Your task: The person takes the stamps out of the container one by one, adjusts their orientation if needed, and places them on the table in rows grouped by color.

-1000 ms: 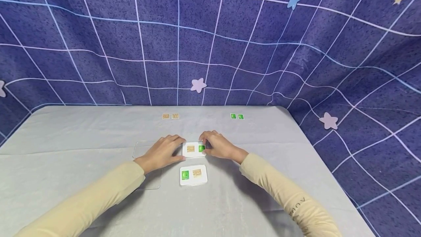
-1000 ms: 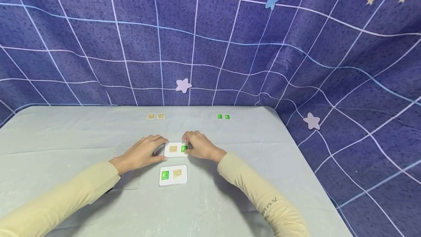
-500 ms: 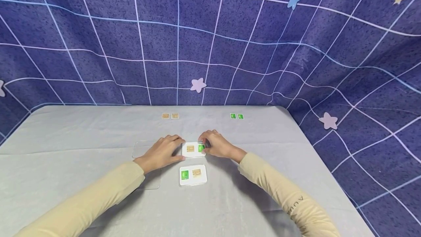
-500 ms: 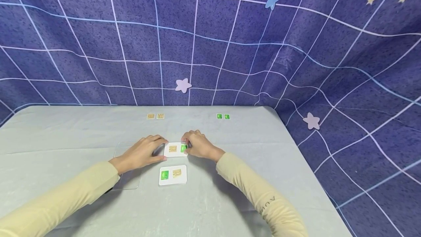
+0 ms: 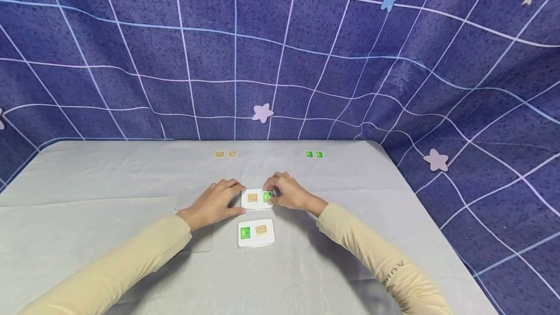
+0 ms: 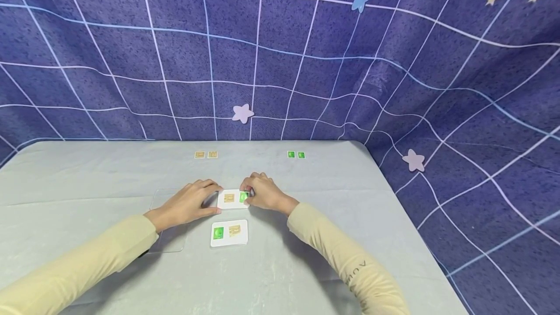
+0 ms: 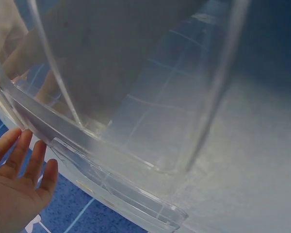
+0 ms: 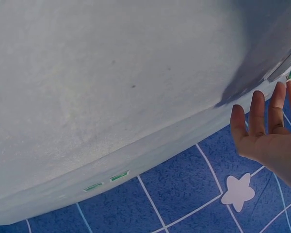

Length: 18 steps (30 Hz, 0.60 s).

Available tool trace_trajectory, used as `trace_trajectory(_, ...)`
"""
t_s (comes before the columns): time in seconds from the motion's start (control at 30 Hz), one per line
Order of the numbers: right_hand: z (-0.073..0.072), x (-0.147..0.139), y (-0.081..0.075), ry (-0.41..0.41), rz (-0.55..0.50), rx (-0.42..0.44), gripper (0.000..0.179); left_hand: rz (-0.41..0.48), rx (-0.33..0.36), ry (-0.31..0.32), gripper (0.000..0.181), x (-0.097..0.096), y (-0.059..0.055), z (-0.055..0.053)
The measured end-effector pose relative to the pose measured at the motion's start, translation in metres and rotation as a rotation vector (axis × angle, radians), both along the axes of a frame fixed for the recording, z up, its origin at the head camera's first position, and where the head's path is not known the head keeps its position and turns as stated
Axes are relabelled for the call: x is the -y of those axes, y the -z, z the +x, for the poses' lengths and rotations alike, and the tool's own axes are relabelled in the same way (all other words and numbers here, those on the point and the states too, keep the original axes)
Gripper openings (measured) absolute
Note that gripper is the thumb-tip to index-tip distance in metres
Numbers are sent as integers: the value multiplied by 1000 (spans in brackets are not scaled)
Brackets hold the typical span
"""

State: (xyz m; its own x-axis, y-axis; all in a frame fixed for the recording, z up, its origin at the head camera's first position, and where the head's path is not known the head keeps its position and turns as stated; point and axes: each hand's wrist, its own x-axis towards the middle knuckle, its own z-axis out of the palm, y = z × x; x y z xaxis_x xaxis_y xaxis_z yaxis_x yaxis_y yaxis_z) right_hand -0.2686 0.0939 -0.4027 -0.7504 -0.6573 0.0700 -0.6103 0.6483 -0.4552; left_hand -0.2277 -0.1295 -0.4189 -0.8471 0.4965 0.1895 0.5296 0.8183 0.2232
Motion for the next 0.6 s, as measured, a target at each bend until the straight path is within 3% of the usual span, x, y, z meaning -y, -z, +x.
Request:
trace_trajectory(0.4, -1, 0, -1, -15, 8, -46, 28, -4, -6, 2, 56, 0, 1, -1)
trace_trajectory(0.6, -2, -1, -1, -45, -52, -11, 27, -9, -11, 6, 56, 0, 1, 0)
